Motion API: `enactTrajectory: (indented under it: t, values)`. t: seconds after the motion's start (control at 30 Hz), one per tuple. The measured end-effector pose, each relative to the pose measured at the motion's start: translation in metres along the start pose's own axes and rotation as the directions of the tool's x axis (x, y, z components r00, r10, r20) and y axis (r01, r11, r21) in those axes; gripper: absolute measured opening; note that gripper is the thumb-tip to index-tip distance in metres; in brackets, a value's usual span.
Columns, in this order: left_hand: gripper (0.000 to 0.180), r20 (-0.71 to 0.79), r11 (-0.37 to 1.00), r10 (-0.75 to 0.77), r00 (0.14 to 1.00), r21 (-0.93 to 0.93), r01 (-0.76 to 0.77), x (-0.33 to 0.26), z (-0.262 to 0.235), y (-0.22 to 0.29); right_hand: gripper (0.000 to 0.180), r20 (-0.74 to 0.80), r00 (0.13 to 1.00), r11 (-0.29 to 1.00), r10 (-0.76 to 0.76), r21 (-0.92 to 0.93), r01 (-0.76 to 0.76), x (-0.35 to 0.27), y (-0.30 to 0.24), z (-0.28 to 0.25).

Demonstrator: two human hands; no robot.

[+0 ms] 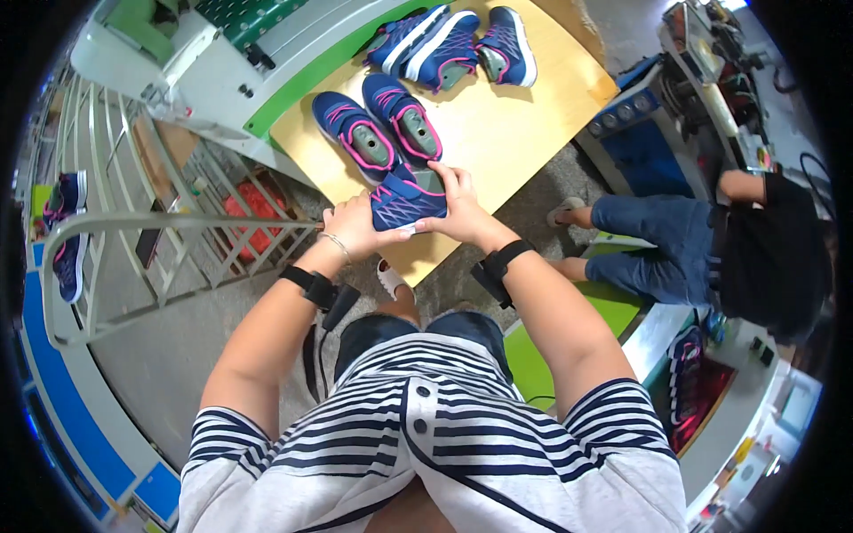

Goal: Moving and organizing shoes onto a conveyor belt system in a factory.

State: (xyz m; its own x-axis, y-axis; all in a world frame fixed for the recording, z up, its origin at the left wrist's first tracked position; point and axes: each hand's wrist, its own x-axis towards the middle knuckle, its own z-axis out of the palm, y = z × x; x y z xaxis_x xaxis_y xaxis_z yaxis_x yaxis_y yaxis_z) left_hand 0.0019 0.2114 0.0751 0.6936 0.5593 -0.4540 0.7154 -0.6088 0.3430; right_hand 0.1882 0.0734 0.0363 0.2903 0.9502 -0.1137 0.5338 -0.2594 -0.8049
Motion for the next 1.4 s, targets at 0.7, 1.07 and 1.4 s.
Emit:
enactTrajectory:
  t: [0.7, 1.07, 1.4]
  values:
    - [0.086, -0.198, 0.98, 0.126, 0.972, -0.126, -0.153, 0.002, -0.002, 0.021, 0.065, 0.164, 0.927, 0.572, 0.336, 0.746, -0.34, -0.054, 0.026, -0.012]
    - [0.092, -0.307, 0.805, 0.167, 0.937, -0.506, -0.309, -0.005, 0.021, -0.021, 0.048, 0.125, 0.802, -0.163, 0.584, 0.986, -0.035, -0.055, -0.042, 0.031]
    - [0.075, -0.595, 0.742, 0.571, 0.566, 0.078, -0.666, -0.018, 0.024, -0.023, 0.044, 0.218, 0.93, 0.078, 0.296, 0.965, -0.251, -0.079, -0.019, -0.002]
